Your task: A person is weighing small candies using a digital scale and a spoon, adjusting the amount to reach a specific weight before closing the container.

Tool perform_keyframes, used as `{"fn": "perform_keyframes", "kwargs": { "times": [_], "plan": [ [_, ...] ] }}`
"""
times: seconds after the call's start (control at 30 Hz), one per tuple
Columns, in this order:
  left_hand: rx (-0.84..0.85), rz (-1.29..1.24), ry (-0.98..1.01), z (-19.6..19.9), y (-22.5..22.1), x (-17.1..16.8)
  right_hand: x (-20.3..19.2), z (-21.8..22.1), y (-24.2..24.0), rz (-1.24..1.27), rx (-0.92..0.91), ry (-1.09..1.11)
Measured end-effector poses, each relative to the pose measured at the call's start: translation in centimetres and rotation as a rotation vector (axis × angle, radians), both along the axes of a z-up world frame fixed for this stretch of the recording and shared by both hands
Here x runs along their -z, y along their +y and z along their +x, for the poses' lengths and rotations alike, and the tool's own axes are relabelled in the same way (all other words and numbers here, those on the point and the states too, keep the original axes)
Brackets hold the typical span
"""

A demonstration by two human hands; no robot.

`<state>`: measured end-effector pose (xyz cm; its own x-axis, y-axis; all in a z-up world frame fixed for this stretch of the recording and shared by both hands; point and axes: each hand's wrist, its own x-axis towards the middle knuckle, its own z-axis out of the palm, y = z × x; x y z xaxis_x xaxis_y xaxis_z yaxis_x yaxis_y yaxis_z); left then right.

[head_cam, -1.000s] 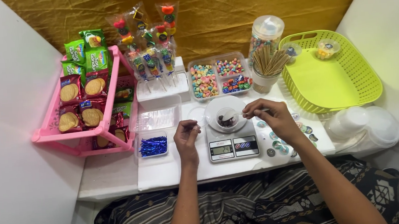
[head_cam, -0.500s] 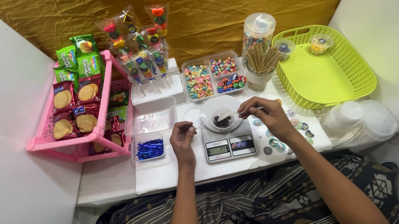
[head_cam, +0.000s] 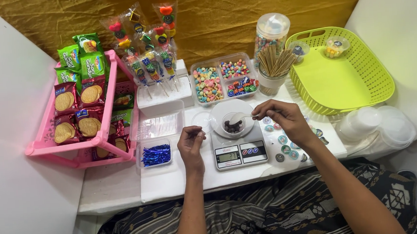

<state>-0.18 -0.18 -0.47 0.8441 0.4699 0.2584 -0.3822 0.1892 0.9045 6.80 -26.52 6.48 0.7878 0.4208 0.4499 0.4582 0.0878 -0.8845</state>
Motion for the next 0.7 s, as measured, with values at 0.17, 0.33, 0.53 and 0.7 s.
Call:
{"fn": "perform_keyframes", "kwargs": {
  "times": [0.17, 0.33, 0.53, 0.7],
  "plan": [
    [0.002, 0.009, 0.011, -0.1, -0.1, -0.2, -1.0, -1.2, 1.0, -0.07, -0.003, -0.024],
    [-0.005, 0.007, 0.005, -0.1, 0.0, -0.3, -1.6, -1.0, 0.8, -0.091, 0.035, -0.052],
    [0.006, 0.015, 0.006, 0.0, -0.2, -0.3, -1.7, -1.5, 1.0, -0.119, 0.026, -0.06],
    [0.001, 0.003, 0.004, 0.0, -0.1, -0.2, -1.7, -1.2, 0.9, -0.147, 0.048, -0.091]
  ]
}}
